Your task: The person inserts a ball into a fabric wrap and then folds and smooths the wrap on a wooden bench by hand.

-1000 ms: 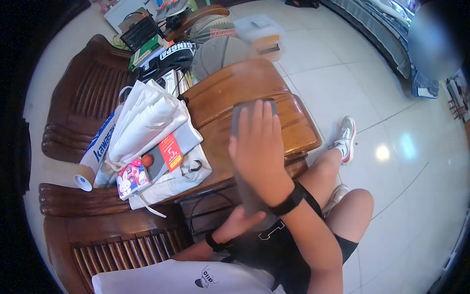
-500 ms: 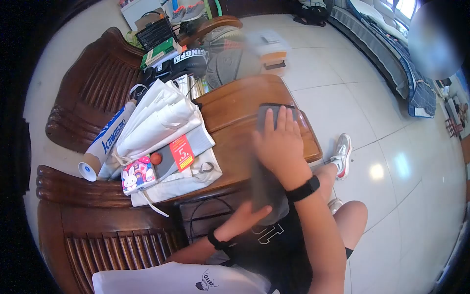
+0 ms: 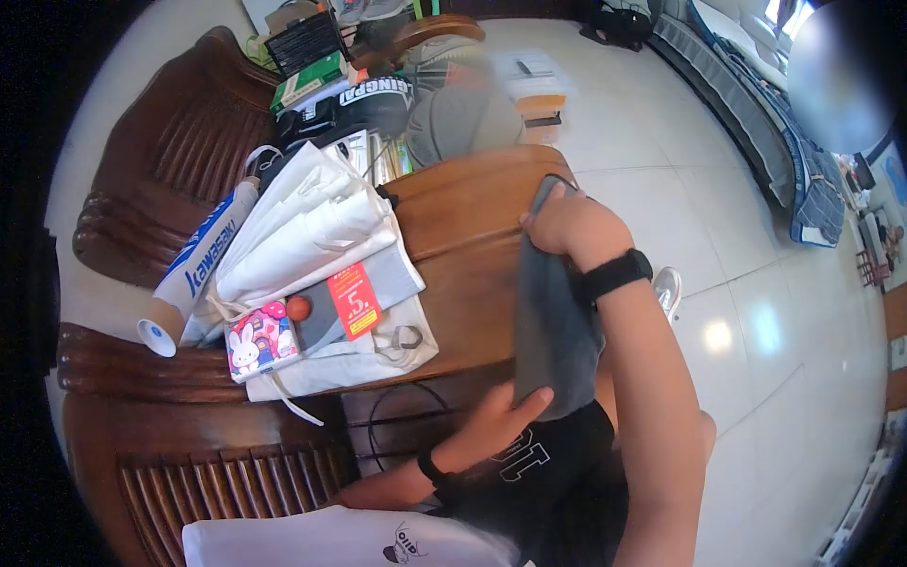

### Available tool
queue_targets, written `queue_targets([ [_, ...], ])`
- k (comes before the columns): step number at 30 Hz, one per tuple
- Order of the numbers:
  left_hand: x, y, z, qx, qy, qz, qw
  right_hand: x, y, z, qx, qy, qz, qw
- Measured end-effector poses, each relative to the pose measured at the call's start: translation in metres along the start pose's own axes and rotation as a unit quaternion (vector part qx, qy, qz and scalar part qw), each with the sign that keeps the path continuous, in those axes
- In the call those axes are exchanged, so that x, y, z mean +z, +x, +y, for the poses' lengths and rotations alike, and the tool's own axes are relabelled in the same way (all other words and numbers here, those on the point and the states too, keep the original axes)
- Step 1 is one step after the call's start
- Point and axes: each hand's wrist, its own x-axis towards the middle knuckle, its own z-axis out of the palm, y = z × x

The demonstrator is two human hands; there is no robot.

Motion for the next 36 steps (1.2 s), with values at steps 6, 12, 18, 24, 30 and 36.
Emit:
queue_targets([
  [6, 0.001, 0.019, 0.013, -0.092, -0.056, 0.045, 0.993, -0.009, 0.022, 0.014, -0.024, 0.001, 0.016, 1.000],
  [12, 0.005, 0.037, 0.002, -0.053, -0.171, 0.023, 0.984, -0.022, 0.044, 0.026, -0.024, 0.049, -0.025, 0.998],
  [18, 0.000, 0.055, -0.006, 0.085, -0.148, -0.076, 0.982, -0.015, 0.071, 0.044, -0.068, 0.112, 0.002, 0.991],
  [24, -0.006, 0.054, -0.022, 0.171, 0.039, 0.014, 0.984, 0.001, 0.053, 0.033, -0.049, 0.141, 0.069, 0.986],
  [30, -0.025, 0.041, -0.033, 0.071, -0.012, -0.046, 0.996, 0.023, 0.025, 0.018, -0.045, 0.076, 0.105, 0.991],
  [36, -0.033, 0.050, -0.075, 0.069, -0.065, -0.096, 0.991, 0.025, 0.011, -0.003, -0.037, 0.009, 0.099, 0.994],
])
